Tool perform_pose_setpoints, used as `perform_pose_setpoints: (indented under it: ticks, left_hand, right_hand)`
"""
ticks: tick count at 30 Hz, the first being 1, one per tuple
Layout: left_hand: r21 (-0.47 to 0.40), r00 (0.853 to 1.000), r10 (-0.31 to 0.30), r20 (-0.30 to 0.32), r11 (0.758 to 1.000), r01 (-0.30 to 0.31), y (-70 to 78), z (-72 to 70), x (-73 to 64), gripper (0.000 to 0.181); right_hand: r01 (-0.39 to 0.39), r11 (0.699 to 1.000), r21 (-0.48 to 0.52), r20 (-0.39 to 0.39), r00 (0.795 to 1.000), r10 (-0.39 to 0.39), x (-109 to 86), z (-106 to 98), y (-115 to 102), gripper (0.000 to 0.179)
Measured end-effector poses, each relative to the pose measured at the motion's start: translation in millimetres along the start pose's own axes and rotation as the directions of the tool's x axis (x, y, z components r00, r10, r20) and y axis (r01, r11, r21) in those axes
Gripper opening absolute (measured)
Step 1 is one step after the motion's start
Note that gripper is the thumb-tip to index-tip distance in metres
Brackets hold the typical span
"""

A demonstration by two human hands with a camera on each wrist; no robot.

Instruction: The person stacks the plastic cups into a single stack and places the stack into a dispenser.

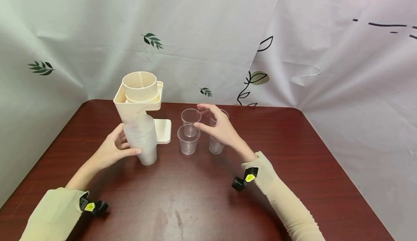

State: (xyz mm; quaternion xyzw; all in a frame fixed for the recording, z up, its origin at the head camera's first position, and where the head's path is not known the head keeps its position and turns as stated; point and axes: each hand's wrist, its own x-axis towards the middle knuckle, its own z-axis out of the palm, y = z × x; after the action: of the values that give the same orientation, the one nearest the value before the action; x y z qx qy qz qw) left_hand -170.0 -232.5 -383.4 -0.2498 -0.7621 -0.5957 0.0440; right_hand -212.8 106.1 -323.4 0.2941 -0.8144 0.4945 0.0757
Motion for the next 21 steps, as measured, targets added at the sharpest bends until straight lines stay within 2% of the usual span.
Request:
perform_pose_setpoints:
  ticks: [8, 14, 17, 21]
  left_hand:
    - [-0.017, 1.000, 0.007, 0.001, 1.000, -0.007, -1.1, 0.4, -0.2, 0.078]
    - [-0.005, 1.000, 0.008, -0.001, 1.000, -0.008, -1.6, 0.4, -0.6, 0.079]
    - [0.002, 1.000, 0.007, -0.002, 1.000, -0.007, -1.1, 0.3, -0.6, 0.080]
    - [-0.007, 1.000, 0.004, 0.001, 1.000, -0.004, -0.8, 0.7, -0.4, 0.078]
  right_hand:
    - [-0.046, 0.996, -0.074, -0.052, 0.998, 0.043, -11.5, -18, 5, 0.056]
    - [-0.087, 0.995, -0.038, -0.089, 0.993, 0.083, -20.7, -29, 15, 0.060]
    - [-0.126, 0.992, -0.016, -0.100, 0.987, 0.124, -26.1, -33, 4, 0.060]
    - [-0.145, 0.989, -0.003, -0.119, 0.982, 0.144, -30.7, -38, 10, 0.061]
